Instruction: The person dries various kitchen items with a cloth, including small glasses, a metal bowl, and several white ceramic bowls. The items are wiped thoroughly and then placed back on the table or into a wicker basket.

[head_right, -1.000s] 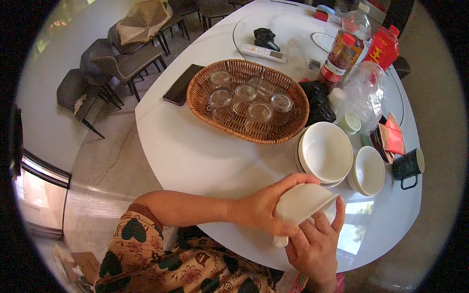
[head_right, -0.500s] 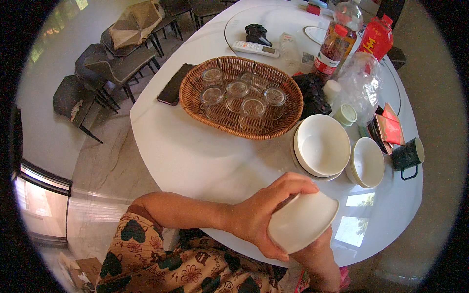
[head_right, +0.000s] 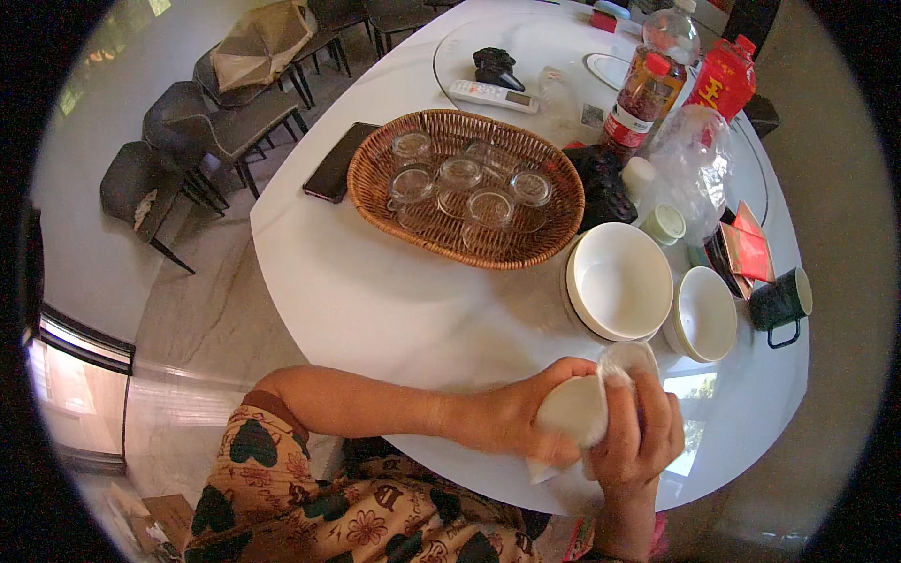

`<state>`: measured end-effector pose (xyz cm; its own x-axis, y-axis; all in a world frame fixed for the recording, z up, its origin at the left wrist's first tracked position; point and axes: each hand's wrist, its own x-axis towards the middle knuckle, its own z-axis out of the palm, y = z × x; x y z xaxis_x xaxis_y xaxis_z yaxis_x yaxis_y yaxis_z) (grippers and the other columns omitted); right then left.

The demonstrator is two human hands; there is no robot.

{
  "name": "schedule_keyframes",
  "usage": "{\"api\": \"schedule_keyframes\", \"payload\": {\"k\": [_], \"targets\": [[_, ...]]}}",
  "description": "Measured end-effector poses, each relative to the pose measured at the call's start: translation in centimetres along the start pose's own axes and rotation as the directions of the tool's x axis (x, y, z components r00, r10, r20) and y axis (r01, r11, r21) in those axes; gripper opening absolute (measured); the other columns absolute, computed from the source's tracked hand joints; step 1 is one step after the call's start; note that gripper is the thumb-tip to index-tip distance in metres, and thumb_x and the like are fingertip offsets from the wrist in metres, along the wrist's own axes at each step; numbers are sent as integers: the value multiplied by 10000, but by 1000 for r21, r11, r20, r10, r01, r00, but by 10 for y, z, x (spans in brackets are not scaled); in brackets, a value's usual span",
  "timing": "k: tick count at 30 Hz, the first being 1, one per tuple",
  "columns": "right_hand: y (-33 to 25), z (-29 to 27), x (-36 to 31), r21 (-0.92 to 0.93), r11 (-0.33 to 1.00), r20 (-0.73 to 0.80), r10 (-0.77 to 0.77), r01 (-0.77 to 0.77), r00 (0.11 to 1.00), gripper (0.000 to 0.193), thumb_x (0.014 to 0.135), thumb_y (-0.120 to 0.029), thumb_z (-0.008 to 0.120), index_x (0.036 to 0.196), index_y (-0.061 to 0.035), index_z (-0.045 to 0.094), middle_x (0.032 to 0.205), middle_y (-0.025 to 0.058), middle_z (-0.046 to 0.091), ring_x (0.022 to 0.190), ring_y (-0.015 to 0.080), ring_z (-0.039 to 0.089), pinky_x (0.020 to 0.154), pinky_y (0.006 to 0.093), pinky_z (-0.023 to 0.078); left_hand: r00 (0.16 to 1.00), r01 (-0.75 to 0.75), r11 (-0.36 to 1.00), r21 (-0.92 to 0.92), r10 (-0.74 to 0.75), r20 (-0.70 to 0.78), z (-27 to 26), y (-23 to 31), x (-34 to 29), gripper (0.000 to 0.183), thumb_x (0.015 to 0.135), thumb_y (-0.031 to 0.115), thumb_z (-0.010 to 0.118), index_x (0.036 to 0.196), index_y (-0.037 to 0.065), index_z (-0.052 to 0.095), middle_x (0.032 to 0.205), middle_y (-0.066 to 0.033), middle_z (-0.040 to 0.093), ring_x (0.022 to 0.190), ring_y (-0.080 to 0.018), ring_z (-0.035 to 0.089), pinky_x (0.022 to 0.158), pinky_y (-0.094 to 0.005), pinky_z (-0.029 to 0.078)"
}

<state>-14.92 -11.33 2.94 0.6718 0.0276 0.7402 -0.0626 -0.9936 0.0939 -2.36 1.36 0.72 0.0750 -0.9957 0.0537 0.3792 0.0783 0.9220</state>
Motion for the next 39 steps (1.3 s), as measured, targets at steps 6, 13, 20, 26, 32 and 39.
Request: {"api": "schedule_keyframes", "payload": {"k": [6, 13, 20, 26, 32, 39], "targets": [[18, -4, -15, 248, 963, -201, 153, -101, 968, 434, 710, -96, 736, 1073, -46, 502, 927, 184, 576, 728, 283, 586, 562, 346, 481, 833, -538, 630, 560, 500, 237, 0, 11, -6, 1052, 580, 374, 843, 1356, 25, 225, 1325, -206, 299, 1257, -319, 333, 1034, -403, 314], [14, -17, -10, -35, 994, 42, -103, 105, 994, 439, 704, -92, 737, 1072, -30, 505, 901, 184, 594, 765, 314, 601, 585, 383, 498, 997, -46, 811, 583, 4, 72, -6, 20, 0, 1092, 568, 414, 837, 1369, 32, 201, 1377, -209, 289, 1200, -369, 434, 921, -439, 436], [26, 6, -22, 484, 832, -106, 363, -271, 926, 325, 694, -124, 718, 945, -21, 538, 790, 161, 586, 659, 273, 576, 525, 333, 452, 875, -452, 565, 691, 433, 218, 0, 22, -9, 1091, 535, 416, 853, 1359, 57, 235, 1356, -206, 343, 1157, -352, 488, 854, -402, 488], [26, -5, -19, 218, 974, -184, 109, -68, 977, 420, 683, -83, 726, 1038, -34, 508, 809, 181, 579, 634, 282, 580, 494, 330, 453, 918, -392, 625, 675, 311, 245, -6, 30, -8, 1104, 502, 450, 865, 1356, 80, 271, 1355, -177, 351, 1159, -341, 489, 838, -387, 497], [16, 0, -13, 429, 890, -117, 226, -156, 967, 394, 663, -71, 724, 1005, -30, 532, 793, 172, 578, 594, 268, 560, 495, 305, 444, 937, -337, 692, 639, 311, 157, -2, 20, -9, 1111, 490, 473, 868, 1349, 86, 280, 1334, -168, 376, 1134, -338, 509, 833, -383, 498], [2, 12, -36, 679, 443, 442, 391, -586, 807, 408, 775, -106, 694, 1118, 3, 503, 1026, 123, 589, 850, 181, 581, 715, 305, 469, 759, -542, 361, 759, 597, 258, -4, 22, -9, 937, 569, 453, 850, 1281, 76, 372, 1299, -240, 425, 1077, -349, 564, 758, -351, 531]]}}
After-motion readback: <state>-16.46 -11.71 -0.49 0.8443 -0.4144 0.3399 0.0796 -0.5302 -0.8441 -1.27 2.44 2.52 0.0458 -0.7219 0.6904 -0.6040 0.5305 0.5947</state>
